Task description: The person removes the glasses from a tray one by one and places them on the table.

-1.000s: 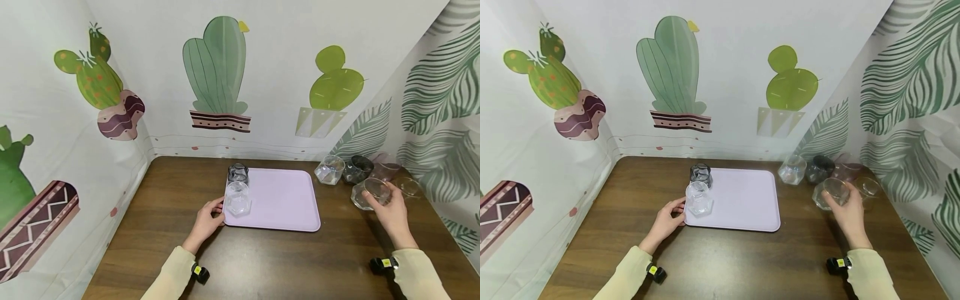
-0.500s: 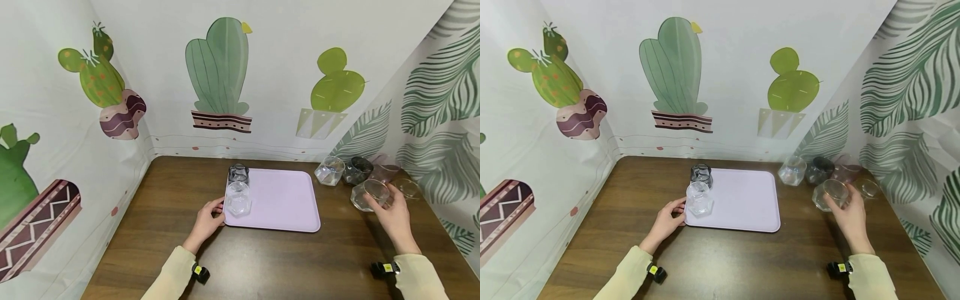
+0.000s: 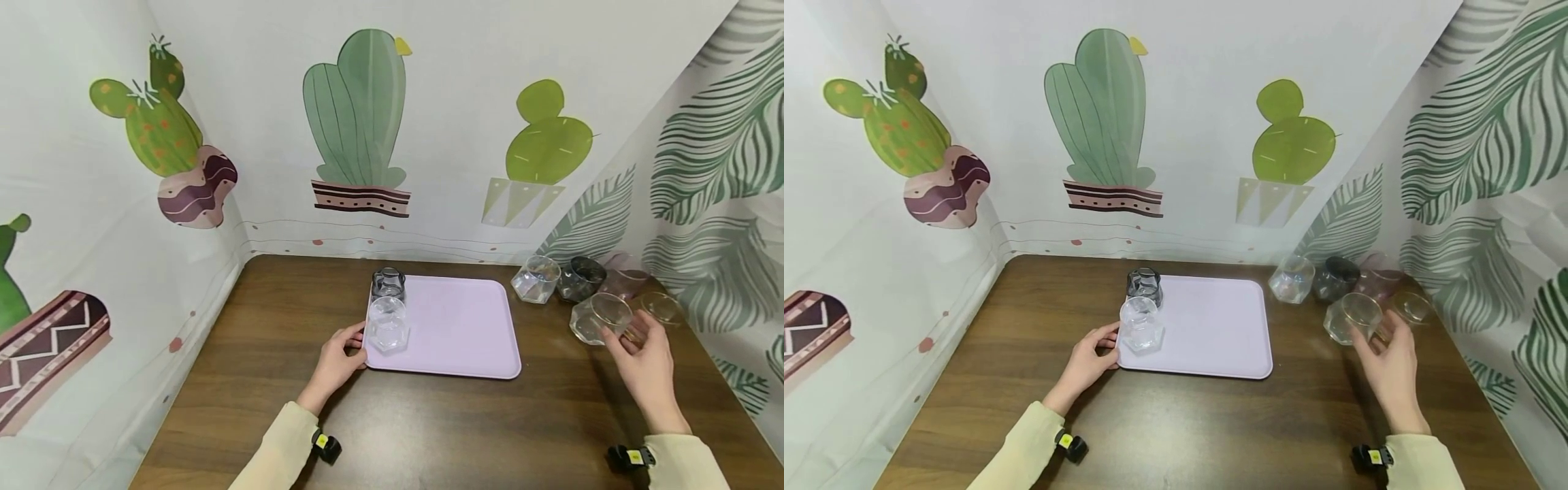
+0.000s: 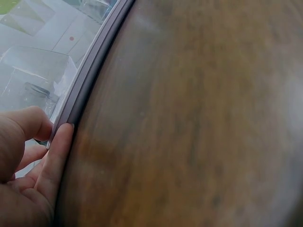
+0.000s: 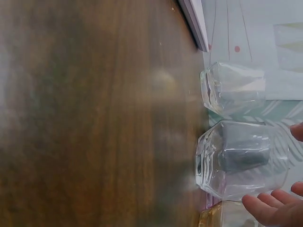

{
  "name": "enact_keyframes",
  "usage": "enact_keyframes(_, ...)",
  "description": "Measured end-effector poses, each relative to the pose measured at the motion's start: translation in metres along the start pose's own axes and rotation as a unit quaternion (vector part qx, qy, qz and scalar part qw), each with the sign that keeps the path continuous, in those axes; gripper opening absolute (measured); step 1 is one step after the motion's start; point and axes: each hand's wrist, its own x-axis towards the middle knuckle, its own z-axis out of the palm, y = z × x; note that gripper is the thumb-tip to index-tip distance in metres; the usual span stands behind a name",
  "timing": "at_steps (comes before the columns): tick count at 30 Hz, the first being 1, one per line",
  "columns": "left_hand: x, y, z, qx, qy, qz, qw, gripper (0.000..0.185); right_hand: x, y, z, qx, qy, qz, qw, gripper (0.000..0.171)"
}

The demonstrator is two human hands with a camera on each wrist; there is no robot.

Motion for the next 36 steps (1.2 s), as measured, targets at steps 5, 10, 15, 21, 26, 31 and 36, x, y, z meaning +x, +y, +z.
enact_keyframes(5, 0.008, -0.025, 0.005, -0.002, 0.016, -0.002, 0.9999, 0.057, -0.008, -0.004, 0.0, 0.005, 0.014, -0.01, 1.0, 0.067)
enact_keyframes(10, 0.012, -0.039, 0.006, 0.003, 0.023, -0.004, 0.9997, 0.059, -0.018, -0.007, 0.002, 0.03, 0.049, -0.031, 0.998, 0.059)
enact_keyframes(15, 0.011, -0.037, 0.006, 0.006, 0.021, -0.003, 0.9998, 0.059, -0.027, -0.013, 0.007, 0.046, 0.067, -0.069, 0.994, 0.054)
enact_keyframes(21, 0.01, -0.035, 0.007, 0.007, 0.019, -0.001, 0.9998, 0.059, -0.034, -0.023, 0.014, 0.062, 0.052, -0.109, 0.991, 0.057)
enact_keyframes(26, 0.011, -0.035, 0.007, 0.002, 0.019, -0.008, 0.9998, 0.059, -0.04, -0.032, 0.02, 0.048, 0.037, -0.137, 0.989, 0.056)
enact_keyframes(31, 0.011, -0.034, 0.007, 0.003, 0.017, -0.011, 0.9998, 0.059, -0.045, -0.04, 0.028, 0.025, 0.019, -0.159, 0.987, 0.052)
enact_keyframes(36, 0.005, -0.016, 0.003, -0.004, 0.005, 0.0, 1.0, 0.057, -0.05, -0.049, 0.037, 0.024, -0.004, -0.168, 0.986, 0.053)
